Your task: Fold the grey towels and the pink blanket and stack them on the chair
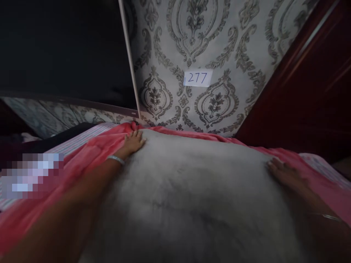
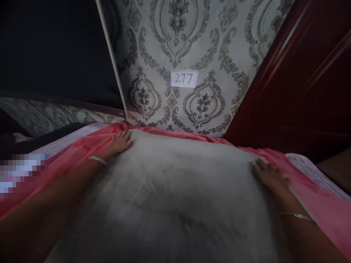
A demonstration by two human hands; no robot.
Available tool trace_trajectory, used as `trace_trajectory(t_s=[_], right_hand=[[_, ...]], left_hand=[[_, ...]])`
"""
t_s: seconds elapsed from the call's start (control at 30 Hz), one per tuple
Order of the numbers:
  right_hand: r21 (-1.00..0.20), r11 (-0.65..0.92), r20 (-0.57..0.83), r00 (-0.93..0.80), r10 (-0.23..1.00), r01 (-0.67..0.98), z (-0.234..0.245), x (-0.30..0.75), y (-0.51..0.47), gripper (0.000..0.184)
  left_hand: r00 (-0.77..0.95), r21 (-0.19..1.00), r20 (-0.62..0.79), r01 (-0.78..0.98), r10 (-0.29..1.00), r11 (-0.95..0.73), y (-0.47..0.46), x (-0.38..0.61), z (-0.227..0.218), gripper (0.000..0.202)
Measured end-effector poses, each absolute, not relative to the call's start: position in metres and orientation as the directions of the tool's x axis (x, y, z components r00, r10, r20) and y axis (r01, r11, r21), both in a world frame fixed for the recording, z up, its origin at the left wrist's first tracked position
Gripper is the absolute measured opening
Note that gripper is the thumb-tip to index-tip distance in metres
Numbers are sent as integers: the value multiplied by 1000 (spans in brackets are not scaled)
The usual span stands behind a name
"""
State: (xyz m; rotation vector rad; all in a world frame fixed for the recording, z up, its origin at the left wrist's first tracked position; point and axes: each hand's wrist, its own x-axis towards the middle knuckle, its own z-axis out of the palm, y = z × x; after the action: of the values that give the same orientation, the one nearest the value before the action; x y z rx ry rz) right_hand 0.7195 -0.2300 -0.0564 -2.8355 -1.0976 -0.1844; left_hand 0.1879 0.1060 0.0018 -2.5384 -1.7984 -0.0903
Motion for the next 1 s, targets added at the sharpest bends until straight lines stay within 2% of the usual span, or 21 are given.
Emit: trace_trajectory(t_s=[0.1, 0.2, 0.23, 0.3, 0.47, 0.67, 0.83, 0.9, 1.0], right_hand=[[-108, -634, 88, 642, 761, 766, -57, 638, -270, 75], [-53, -434, 134, 437, 889, 900, -83, 562, -313, 66], [-39, -392, 142, 394, 908, 919, -92, 542, -324, 65], [-24, -373, 144, 372, 917, 928, -102, 515, -337, 63], [-31, -505, 68, 506, 860, 862, -92, 514, -350, 63], [-37, -804, 92, 803, 589, 594, -88, 566, -443, 64], [-84, -876, 134, 877, 462, 474, -85, 577, -507, 64], [-130, -886, 160, 891, 425, 446, -80, 576, -514, 61], [-256, -897, 127, 933, 338, 360, -71, 576, -517, 57]], left_hand=[[580, 4, 80, 813, 810, -582, 43, 170, -3, 70], [814, 41, 55, 576, 578, -816, -24, 140, -25, 69], [849, 62, 37, 525, 528, -849, -42, 130, -33, 69], [863, 96, 28, 501, 505, -860, -65, 117, -45, 67], [824, 96, 42, 559, 565, -824, -71, 111, -46, 63], [601, 37, 84, 796, 795, -605, -68, 35, -38, 68], [393, 90, 204, 904, 897, -417, -81, -24, -39, 74], [313, 145, 172, 930, 934, -339, -86, -31, -38, 74], [226, 231, 113, 941, 968, -247, -90, -35, -39, 75]])
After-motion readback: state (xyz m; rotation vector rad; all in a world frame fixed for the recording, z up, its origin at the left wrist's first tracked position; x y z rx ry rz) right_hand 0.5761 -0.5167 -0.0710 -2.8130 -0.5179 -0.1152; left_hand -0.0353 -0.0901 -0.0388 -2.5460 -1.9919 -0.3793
